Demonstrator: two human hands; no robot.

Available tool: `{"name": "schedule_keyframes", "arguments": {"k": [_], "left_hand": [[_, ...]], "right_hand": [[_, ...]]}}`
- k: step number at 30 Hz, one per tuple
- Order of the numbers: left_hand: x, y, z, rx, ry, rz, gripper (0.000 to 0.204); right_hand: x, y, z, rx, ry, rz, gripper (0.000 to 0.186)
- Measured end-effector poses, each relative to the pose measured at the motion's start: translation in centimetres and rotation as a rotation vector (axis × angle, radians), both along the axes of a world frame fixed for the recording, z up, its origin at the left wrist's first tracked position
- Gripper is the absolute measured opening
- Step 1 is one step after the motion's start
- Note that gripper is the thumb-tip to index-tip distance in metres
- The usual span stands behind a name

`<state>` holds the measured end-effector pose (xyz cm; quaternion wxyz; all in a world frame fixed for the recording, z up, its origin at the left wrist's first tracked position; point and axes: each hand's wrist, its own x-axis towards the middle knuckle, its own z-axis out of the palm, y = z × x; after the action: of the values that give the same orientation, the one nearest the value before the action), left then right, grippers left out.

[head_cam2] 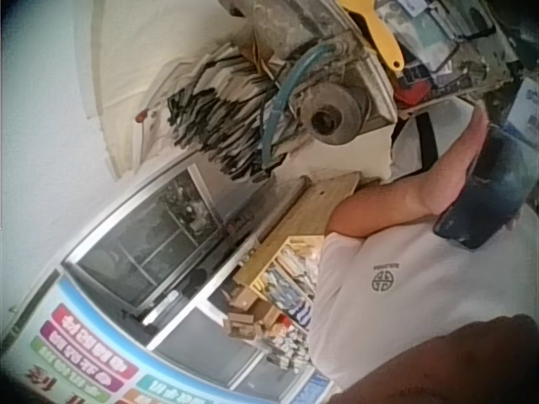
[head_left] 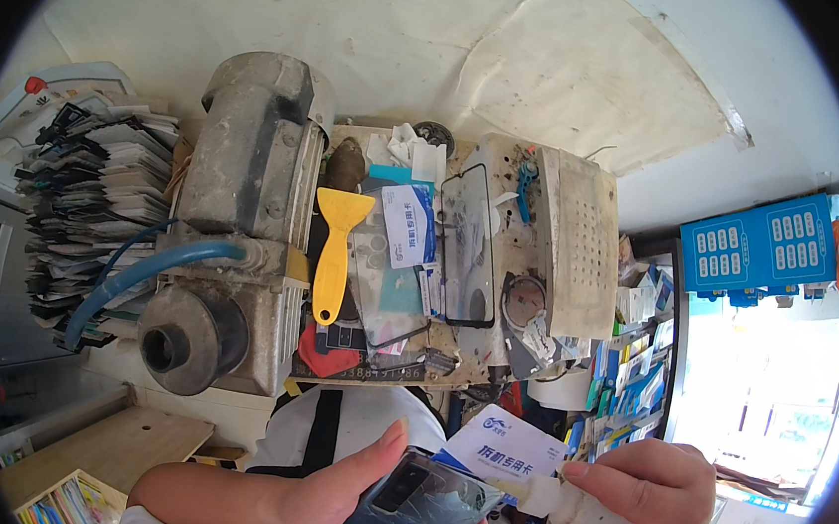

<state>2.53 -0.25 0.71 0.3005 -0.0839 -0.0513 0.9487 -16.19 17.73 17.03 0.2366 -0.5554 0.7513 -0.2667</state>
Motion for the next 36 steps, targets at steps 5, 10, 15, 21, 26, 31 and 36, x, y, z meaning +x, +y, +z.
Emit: {"name": "schedule_keyframes", "arguments": {"k": [5, 10, 15, 21, 26, 31, 36], "left_hand": [[0.0, 0.2, 0.0, 0.062, -0.033, -0.021, 0.098], [-0.2, 0.3, 0.1, -0.037, -0.02, -0.06, 0.099], [-0.3, 0.5, -0.1, 0.08, -0.054, -0.057, 0.1], [-0.9, 1.0, -0.2, 0.063, -0.058, -0.019, 0.105], [-2.1, 0.9, 0.5, -0.045, -0.117, 0.092, 0.08], [-3.4, 1.7, 2.4, -0.215, -0.228, 0.098, 0.098], [-4.1, 1.8, 3.0, -0.23, -0.358, 0.102, 0.101]], "right_hand": [[0.1, 0.1, -0.2, 0.002, 0.009, -0.01, 0.044], [0.1, 0.5, -0.4, 0.012, -0.013, -0.02, 0.043], [-0.3, 0.6, -0.5, 0.014, -0.017, -0.021, 0.045], [-1.2, 2.4, -2.1, -0.178, -0.038, -0.206, 0.061], [-7.5, 2.5, -5.6, -0.656, -0.277, -0.686, 0.062], [-19.2, 0.0, -13.4, -0.405, 0.0, -0.928, 0.054], [-23.7, -2.4, -21.2, -0.322, -0.073, -0.95, 0.049]]}}
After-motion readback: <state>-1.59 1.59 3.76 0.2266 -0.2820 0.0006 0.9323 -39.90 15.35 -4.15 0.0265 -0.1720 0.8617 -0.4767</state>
